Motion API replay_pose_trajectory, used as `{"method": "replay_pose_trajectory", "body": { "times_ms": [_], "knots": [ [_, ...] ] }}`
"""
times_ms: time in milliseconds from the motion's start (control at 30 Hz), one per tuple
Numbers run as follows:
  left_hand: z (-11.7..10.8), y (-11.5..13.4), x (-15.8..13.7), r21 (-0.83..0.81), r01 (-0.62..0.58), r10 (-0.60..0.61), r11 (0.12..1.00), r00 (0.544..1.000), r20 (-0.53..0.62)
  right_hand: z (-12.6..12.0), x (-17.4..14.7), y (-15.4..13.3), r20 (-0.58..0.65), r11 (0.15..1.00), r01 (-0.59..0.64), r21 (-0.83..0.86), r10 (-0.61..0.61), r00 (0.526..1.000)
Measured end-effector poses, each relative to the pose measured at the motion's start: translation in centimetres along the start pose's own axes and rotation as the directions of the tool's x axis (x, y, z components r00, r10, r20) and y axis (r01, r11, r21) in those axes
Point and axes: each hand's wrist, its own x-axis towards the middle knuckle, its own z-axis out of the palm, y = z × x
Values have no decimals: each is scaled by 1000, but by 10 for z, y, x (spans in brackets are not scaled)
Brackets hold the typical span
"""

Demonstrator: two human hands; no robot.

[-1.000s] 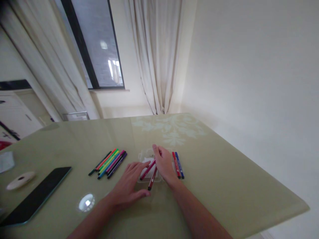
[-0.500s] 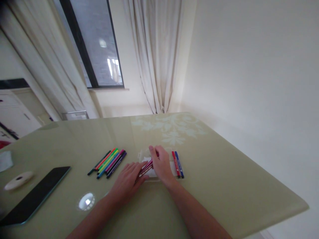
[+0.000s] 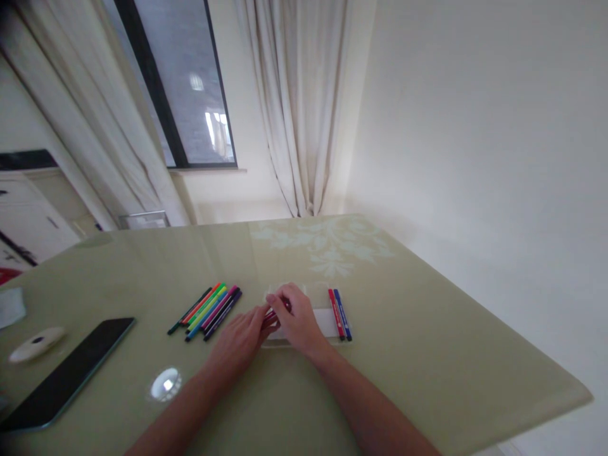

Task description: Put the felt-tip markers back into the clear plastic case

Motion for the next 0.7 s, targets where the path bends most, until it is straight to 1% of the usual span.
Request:
{"method": "replay_pose_trajectory", "body": {
  "times_ms": [33, 100, 200, 233, 300, 400, 467, 567, 633, 700],
  "knots": [
    [-1, -2, 0, 12, 24, -24, 1000, 1000, 1, -1, 1, 1, -9, 1000, -14, 24, 14, 1000],
    [-6, -7, 1, 80, 117, -119, 990, 993, 16, -7, 6, 5, -67, 998, -42, 48, 45, 997],
    [-15, -18, 1, 243, 260, -274, 934, 961, 24, -26, 18, 13, -206, 997, -75, 15, 77, 976],
    [-17, -22, 1, 283, 289, -306, 915, 952, 17, -34, 22, 16, -258, 996, -90, 2, 87, 962],
    [-20, -27, -1, 329, 324, -346, 887, 938, 8, -53, 30, 21, -371, 989, -146, -38, 122, 921],
    [-23, -29, -2, 363, 354, -384, 862, 923, 10, -79, 34, 29, -478, 958, -232, -168, 126, 869],
    [-24, -28, -2, 369, 350, -375, 861, 927, -5, -90, 34, 34, -504, 899, -312, -307, 124, 855],
    [-24, -27, -1, 358, 315, -324, 879, 945, -35, -97, 31, 40, -475, 762, -405, -506, 147, 868],
    [-23, -28, -1, 349, 306, -314, 886, 949, -37, -96, 30, 44, -443, 672, -422, -608, 154, 883],
    [-24, -30, -1, 337, 331, -339, 881, 940, -38, -94, 30, 48, -418, 592, -414, -691, 141, 898]
  ]
}}
